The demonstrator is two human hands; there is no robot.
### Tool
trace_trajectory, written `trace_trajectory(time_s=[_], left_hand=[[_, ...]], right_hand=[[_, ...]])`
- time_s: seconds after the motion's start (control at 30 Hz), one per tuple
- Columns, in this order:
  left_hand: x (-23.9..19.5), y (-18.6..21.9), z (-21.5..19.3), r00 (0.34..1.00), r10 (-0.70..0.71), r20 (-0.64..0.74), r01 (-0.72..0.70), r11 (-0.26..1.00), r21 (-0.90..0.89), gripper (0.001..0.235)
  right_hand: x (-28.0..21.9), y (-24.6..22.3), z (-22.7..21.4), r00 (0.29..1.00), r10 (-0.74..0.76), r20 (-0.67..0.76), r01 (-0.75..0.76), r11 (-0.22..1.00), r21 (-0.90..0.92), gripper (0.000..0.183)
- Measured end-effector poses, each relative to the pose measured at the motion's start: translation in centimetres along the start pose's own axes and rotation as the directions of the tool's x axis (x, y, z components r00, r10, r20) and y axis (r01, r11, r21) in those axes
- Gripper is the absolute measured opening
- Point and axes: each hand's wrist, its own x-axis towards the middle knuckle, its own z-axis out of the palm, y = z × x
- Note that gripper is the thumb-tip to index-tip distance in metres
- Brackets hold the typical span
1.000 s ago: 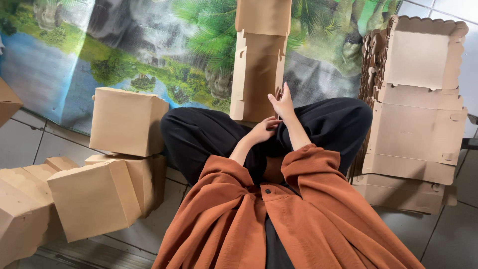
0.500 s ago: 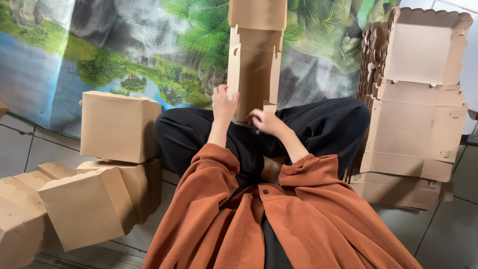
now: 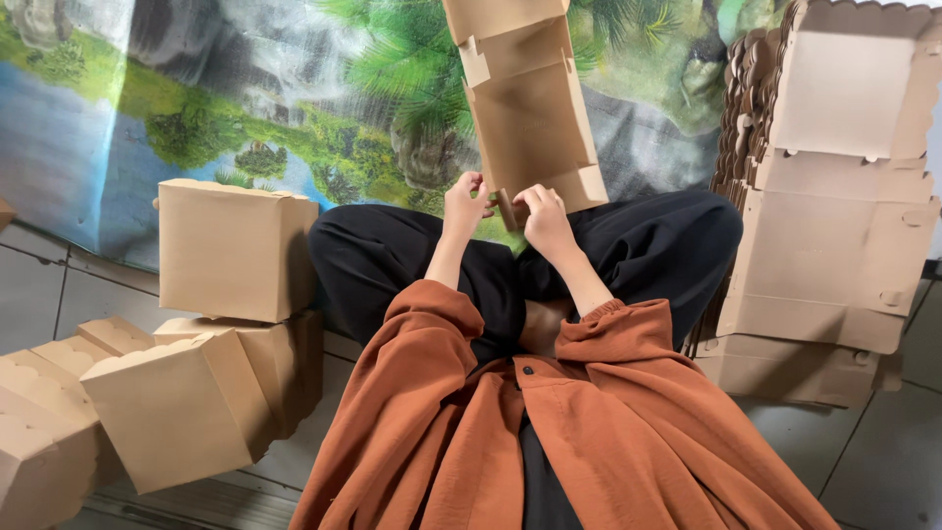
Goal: The person sits on the floor and assembles a flat cardboard box by folding the sides and securing the tabs. They then place a lid on top and close the box.
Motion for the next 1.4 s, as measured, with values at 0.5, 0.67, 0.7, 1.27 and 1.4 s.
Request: trace_trajectory(time_s=[0.5, 0.67, 0.7, 1.27, 1.4], left_hand=[[3.5, -3.3, -0.3, 0.992, -0.036, -0.12, 0.042, 0.998, 0.044, 0.025], [3.0, -2.8, -0.5, 0.994, -0.039, -0.103, 0.03, 0.995, -0.093, 0.025], [3.2, -3.0, -0.5, 0.994, -0.045, -0.095, 0.033, 0.991, -0.128, 0.027], [3.4, -4.3, -1.0, 0.973, 0.019, -0.231, -0.051, 0.989, -0.136, 0.027], [2.1, -3.1, -0.4, 0.996, 0.038, -0.087, -0.041, 0.999, -0.029, 0.025]], right_hand=[[0.4, -0.2, 1.5, 0.968, 0.0, 0.252, 0.035, 0.99, -0.134, 0.022], [0.5, 0.8, 1.5, 0.993, -0.004, 0.114, -0.001, 0.999, 0.044, 0.021], [0.6, 1.1, 1.5, 0.998, -0.016, 0.056, 0.012, 0.997, 0.078, 0.021], [0.9, -1.1, -2.7, 0.945, 0.294, -0.144, -0.129, 0.739, 0.662, 0.011], [0.9, -1.6, -2.7, 0.941, 0.295, -0.167, -0.113, 0.737, 0.667, 0.014]])
